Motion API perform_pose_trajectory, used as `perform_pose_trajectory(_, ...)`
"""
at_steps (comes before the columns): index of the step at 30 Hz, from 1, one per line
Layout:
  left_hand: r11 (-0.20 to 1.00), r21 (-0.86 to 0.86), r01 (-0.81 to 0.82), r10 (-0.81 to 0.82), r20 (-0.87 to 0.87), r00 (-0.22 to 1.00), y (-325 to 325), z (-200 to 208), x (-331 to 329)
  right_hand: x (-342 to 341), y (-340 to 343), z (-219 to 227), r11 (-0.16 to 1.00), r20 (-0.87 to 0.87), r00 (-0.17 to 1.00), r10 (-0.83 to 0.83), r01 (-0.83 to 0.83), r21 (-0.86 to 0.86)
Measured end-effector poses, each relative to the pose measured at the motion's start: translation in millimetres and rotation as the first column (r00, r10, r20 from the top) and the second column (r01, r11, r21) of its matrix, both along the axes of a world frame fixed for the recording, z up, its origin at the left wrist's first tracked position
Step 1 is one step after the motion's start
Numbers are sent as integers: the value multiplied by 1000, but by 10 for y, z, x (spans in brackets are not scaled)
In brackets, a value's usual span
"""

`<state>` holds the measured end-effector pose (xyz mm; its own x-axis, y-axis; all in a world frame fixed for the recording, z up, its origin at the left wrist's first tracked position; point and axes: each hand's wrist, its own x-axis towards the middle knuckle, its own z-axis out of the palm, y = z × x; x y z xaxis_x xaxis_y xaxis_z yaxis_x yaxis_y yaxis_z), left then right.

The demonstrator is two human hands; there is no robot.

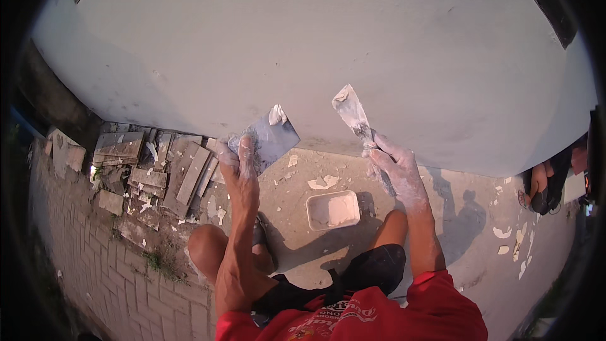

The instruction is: The person applies wall filler onto an exterior wall using putty knives, spreads and smooths the paste across the surface, and scoops more filler from a container.

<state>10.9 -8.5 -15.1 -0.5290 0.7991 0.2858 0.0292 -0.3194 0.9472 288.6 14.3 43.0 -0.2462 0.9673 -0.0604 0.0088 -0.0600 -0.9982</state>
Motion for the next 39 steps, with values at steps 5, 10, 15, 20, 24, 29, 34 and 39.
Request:
perform_pose_trajectory(5,997,-66,-27,21,-84,996,10,103,130,-169,-140,-41,896,424,905,-28,-165,413)
perform_pose_trajectory(10,998,-7,-57,54,-239,970,26,93,161,-369,-47,-60,737,599,777,-190,-291,611)
perform_pose_trajectory(15,995,-23,-93,83,-286,955,13,169,288,-299,-72,-115,676,727,632,-268,-414,609)
perform_pose_trajectory(20,987,-24,-159,150,-220,964,-37,93,122,113,-14,-215,733,805,533,-261,-433,525)
perform_pose_trajectory(24,991,-29,-128,120,-200,972,-58,149,148,370,301,577,506,644,324,-693,-417,754)
perform_pose_trajectory(29,996,-57,-66,52,-227,973,-17,173,155,351,777,1498,316,425,60,-903,-576,754)
perform_pose_trajectory(34,996,-66,-58,42,-217,975,-18,220,178,252,1180,1822,120,178,-3,-984,-750,650)
perform_pose_trajectory(39,994,-75,-78,60,-218,974,-5,189,151,646,1396,1823,157,161,-68,-985,-751,642)
